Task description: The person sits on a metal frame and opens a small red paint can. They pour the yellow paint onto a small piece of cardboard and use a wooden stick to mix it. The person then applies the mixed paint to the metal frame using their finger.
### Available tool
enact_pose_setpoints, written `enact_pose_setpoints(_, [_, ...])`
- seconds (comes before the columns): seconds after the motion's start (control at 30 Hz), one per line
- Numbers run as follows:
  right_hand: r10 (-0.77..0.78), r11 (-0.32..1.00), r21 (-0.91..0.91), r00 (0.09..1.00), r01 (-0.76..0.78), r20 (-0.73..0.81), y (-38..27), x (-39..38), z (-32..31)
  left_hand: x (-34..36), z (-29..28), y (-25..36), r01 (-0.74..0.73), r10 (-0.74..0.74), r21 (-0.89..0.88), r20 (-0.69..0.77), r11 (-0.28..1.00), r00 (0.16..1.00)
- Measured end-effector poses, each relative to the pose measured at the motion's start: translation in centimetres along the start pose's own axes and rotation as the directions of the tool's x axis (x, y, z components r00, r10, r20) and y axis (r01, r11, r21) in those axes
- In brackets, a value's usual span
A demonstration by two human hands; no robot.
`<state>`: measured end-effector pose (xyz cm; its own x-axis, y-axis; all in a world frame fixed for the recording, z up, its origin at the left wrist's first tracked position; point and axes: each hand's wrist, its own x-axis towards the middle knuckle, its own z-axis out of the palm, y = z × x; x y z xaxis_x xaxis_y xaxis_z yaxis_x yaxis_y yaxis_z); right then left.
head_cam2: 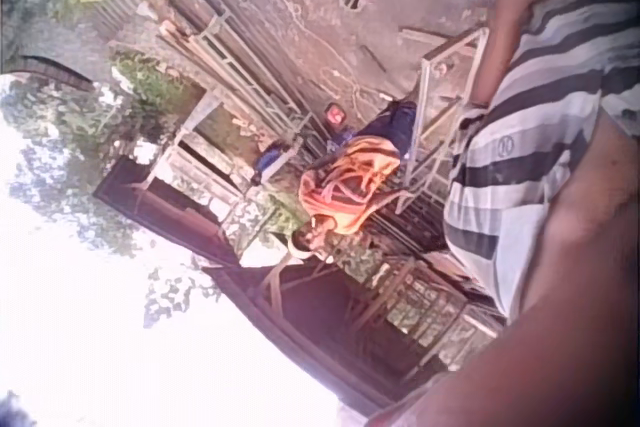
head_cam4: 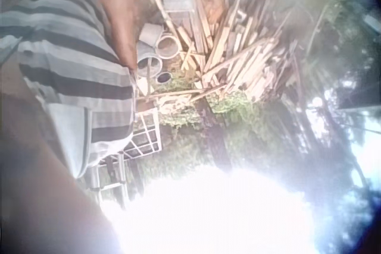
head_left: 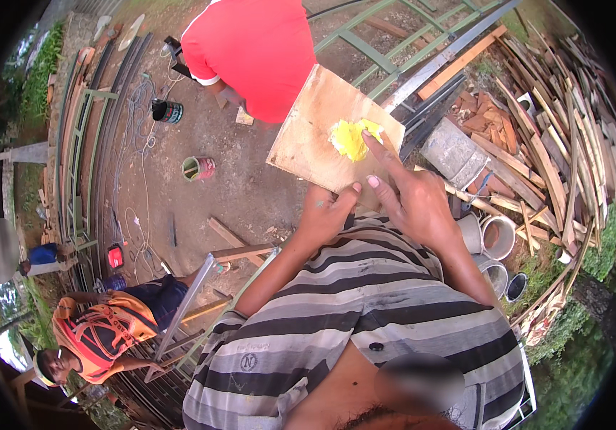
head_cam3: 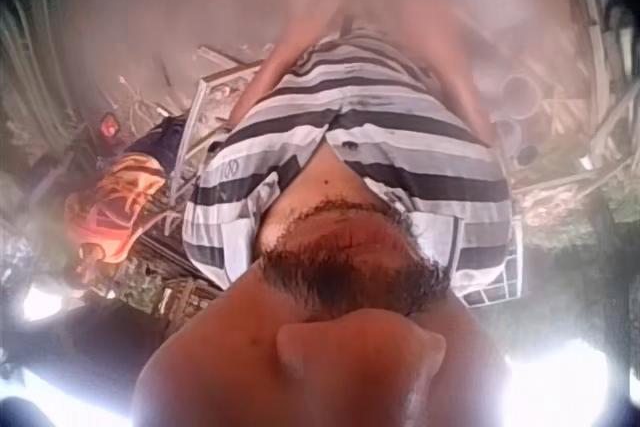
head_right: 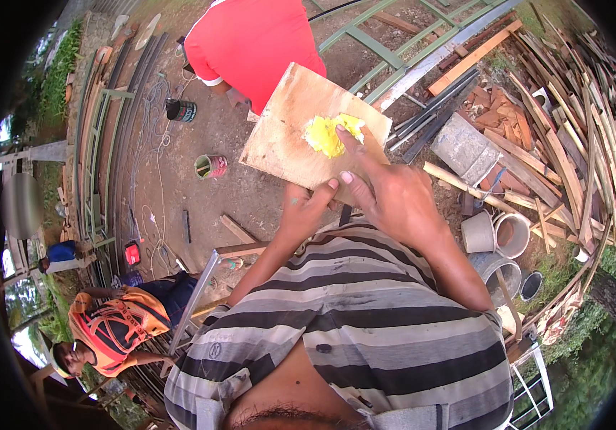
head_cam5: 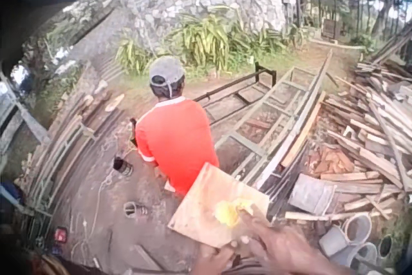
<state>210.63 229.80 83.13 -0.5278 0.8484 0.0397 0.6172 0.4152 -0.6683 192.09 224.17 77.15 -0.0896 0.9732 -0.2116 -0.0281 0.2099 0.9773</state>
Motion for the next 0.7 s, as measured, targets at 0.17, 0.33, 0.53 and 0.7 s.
enact_pose_setpoints(0.17, [-0.086, 0.991, -0.093, 0.986, 0.1, 0.144, -1.2, -2.4, 0.8, -5.9, 0.9, -2.3, -0.043, 0.038, -0.034, -0.141, 0.999, 0.989])
enact_pose_setpoints(0.33, [-0.157, 0.98, -0.078, 0.957, 0.181, 0.242, -2.3, -5.8, 1.6, -11.1, 3.1, -4.1, -0.172, 0.142, -0.066, -0.322, 0.983, 0.936])
enact_pose_setpoints(0.53, [-0.236, 0.962, -0.057, 0.915, 0.269, 0.328, -3.2, -9.5, 2.4, -17.5, 4.3, -5.0, -0.049, 0.016, -0.087, -0.342, 0.995, 0.94])
enact_pose_setpoints(0.7, [-0.248, 0.953, -0.059, 0.877, 0.297, 0.412, -3.5, -11.3, 2.2, -19.7, 6.1, -5.8, -0.195, 0.159, -0.031, -0.458, 0.98, 0.875])
